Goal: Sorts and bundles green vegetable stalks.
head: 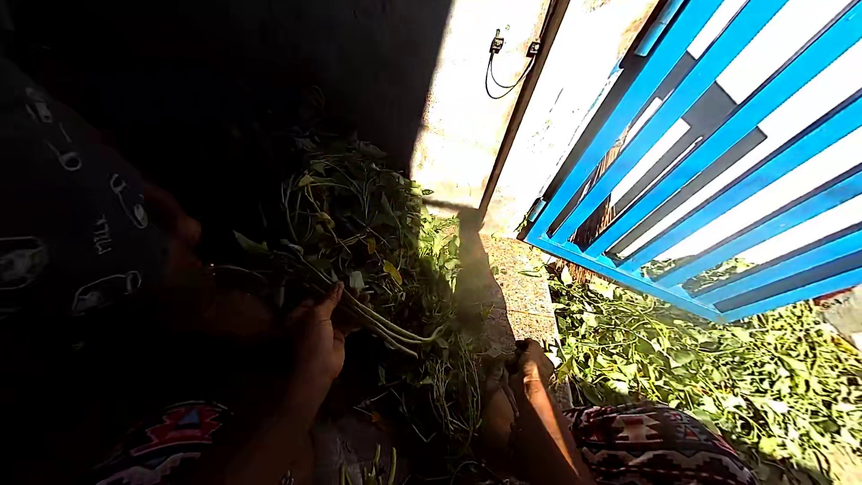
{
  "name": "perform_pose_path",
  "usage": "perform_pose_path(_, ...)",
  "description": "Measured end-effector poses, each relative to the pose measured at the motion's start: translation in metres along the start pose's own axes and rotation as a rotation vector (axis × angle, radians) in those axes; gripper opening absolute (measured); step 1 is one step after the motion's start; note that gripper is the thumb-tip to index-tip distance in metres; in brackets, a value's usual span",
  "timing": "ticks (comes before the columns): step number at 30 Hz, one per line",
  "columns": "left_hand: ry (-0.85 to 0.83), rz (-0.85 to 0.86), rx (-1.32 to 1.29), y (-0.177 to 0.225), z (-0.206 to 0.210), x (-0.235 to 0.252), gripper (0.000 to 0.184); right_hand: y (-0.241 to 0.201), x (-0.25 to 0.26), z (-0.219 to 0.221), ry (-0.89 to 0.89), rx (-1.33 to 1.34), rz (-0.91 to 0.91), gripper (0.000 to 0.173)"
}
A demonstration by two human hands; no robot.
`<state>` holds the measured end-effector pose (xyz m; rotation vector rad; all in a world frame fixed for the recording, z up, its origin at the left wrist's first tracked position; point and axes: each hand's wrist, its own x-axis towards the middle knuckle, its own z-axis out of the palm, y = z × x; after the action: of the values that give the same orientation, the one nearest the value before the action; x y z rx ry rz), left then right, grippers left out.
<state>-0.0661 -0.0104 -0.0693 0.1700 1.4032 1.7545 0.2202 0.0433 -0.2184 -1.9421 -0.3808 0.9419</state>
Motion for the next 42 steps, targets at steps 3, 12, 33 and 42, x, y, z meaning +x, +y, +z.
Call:
perform_pose_path(3,-0.054,-0.002,0.056,-0.002,-0.005,-0.001,0.011,-0.004,0.020,-0.004,0.213,-0.694,-0.306,0.049)
perform_pose_path(12,-0.122,-0.167,0.204,-0.004,-0.017,-0.003,0.014,0.097,0.005,0.001,-0.396,-1.334,-0.179,0.055)
perform_pose_path(33,-0.389,-0.317,0.287,-0.010,-0.023,-0.016,0.016,-0.020,-0.118,0.007,-1.046,0.339,-0.351,0.034)
perform_pose_path(42,-0.454,-0.251,0.332,-0.025,-0.027,-0.022,0.021,0.018,-0.152,0.023,-0.728,0.110,-1.110,0.021)
